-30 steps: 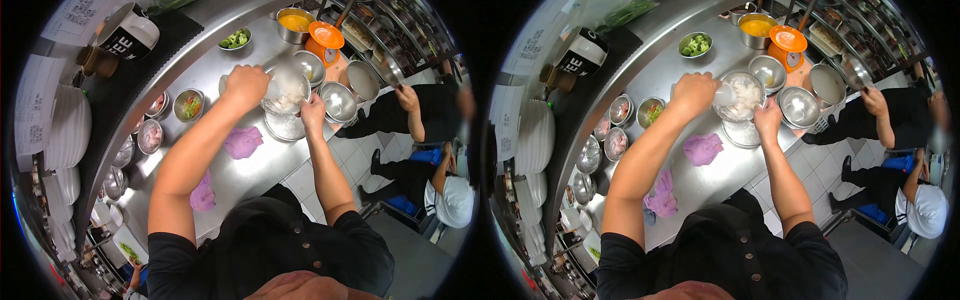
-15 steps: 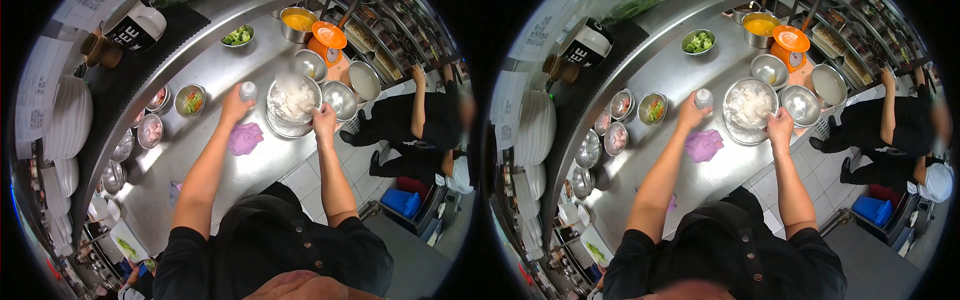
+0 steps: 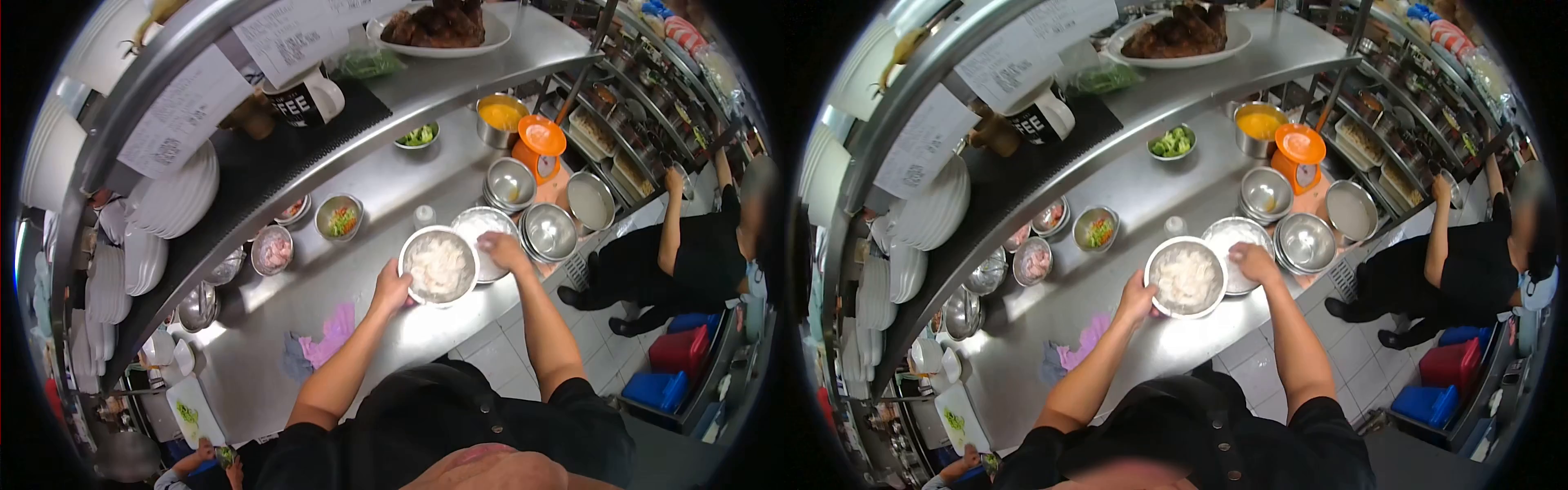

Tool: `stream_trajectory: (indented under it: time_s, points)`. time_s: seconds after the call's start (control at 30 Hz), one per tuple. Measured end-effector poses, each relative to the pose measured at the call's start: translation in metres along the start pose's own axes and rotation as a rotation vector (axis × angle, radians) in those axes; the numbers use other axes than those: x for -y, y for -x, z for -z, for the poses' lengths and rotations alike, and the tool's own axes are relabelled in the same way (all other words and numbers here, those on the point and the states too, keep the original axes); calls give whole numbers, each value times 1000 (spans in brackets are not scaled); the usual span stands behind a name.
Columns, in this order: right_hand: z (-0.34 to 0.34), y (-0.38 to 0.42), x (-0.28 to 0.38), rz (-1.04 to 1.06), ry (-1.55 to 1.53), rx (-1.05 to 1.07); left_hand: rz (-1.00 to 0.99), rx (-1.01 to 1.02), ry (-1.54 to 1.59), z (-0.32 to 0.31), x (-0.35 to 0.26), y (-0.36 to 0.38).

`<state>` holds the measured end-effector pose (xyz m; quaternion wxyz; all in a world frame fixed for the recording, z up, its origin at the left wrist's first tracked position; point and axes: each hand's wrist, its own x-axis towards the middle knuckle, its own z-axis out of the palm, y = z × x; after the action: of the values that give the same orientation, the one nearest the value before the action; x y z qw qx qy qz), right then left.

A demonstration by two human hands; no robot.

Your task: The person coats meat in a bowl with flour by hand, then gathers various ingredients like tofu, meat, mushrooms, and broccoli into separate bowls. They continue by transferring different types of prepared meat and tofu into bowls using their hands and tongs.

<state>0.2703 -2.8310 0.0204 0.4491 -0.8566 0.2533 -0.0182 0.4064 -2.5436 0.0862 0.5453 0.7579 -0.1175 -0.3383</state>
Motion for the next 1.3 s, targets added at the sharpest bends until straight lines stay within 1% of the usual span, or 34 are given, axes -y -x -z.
stream_trajectory:
  time_s: [0.03,0.1,0.13,0.17,0.23,0.27,0.37,0.4,0.43,0.5,0.57,0.63,0.67,0.7,0.77,0.83,0.87,0.9,0.97,1.0,1.03,1.07,1.1,1.13,1.17,1.2,1.23,1.27,1.3]
  points:
    - [-13,-9,-14,97,402,-28,-23,-5,1,6,6,3]
    - [-50,-32,-60,253,526,123,37,-32,52,15,17,14]
    - [-44,-27,-39,145,551,181,22,-37,54,18,20,17]
    - [-40,-29,-25,159,556,180,51,-44,75,22,25,22]
    - [-40,-35,-20,72,567,253,86,-65,105,30,35,31]
    - [-40,-36,-19,86,572,260,107,-61,118,35,40,33]
    - [-38,-35,-31,100,380,221,136,-90,138,42,48,41]
    - [-37,-39,-39,46,246,224,142,-109,141,42,50,42]
    - [-35,-42,-49,49,245,234,148,-117,142,43,53,44]
    - [-34,-46,-62,-232,-328,251,155,-120,192,45,61,47]
    - [-44,-45,-63,-239,-301,236,162,-129,209,47,68,47]
    - [-33,-33,-34,-31,91,279,151,-121,225,49,69,44]
    - [-36,-40,-37,-6,159,242,161,-115,203,52,69,46]
    - [-36,-46,-49,-4,161,240,171,-109,180,55,70,49]
    - [-35,-50,-64,-143,-195,7,171,-109,189,59,73,59]
    - [-24,-29,-31,-279,-639,-137,172,-108,199,66,78,72]
    - [-19,-15,0,-276,-876,-155,167,-111,232,69,79,78]
    - [-24,-3,25,-273,-875,-156,163,-114,264,73,82,86]
    - [-42,23,74,-151,-1109,-204,141,-119,294,78,95,92]
    - [-57,45,107,-100,-1110,-140,124,-130,323,81,101,97]
    - [-75,66,137,-108,-967,-93,119,-126,325,84,104,105]
    - [-107,76,147,18,-824,-53,119,-133,327,88,106,112]
    - [-130,100,170,181,-447,-51,119,-140,330,93,108,121]
    - [-154,114,178,488,-53,-87,117,-165,337,99,106,133]
    - [-177,134,194,446,102,43,111,-164,341,107,109,145]
    - [-193,168,226,640,430,-47,76,-199,318,117,112,157]
    - [-211,179,244,643,436,-51,41,-233,295,127,117,169]
    - [-228,189,259,560,524,18,34,-233,299,138,125,179]
    - [-243,201,270,478,611,94,24,-281,284,149,139,192]
